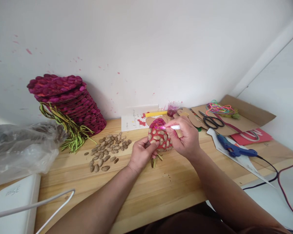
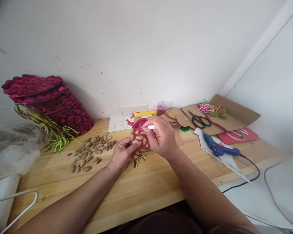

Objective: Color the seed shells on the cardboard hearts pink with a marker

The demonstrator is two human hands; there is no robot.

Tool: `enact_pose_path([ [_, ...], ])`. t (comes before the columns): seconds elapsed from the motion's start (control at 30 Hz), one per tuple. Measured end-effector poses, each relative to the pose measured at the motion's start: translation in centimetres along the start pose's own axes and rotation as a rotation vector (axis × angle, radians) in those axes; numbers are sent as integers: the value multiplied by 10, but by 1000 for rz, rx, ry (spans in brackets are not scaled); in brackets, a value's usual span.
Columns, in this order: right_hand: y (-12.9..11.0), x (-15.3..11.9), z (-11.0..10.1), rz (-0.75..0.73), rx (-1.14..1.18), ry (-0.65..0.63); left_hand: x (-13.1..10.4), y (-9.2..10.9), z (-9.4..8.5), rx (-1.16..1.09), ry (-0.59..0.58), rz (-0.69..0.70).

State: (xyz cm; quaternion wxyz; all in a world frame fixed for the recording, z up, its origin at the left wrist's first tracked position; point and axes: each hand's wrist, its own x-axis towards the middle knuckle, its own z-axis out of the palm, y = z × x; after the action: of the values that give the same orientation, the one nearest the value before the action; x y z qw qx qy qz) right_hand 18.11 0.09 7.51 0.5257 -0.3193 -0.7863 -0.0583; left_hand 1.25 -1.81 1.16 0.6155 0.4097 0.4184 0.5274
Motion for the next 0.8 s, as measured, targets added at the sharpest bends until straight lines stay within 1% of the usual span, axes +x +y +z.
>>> enact_pose_path([
  [0.27, 0, 0, 0, -10, -2, -3, 1, -3, -2, 9, -9, 8],
  [0.5, 1, 0, 0, -46, -23, -38, 1, -1, -1, -7, 4, -4],
  [0.67, 1, 1, -1, -25, -7, -16, 0, 0, 0, -13, -1, -21],
  [0.8, 2, 0, 0, -31, -13, -42, 0, 0, 0, -31, 9, -25],
])
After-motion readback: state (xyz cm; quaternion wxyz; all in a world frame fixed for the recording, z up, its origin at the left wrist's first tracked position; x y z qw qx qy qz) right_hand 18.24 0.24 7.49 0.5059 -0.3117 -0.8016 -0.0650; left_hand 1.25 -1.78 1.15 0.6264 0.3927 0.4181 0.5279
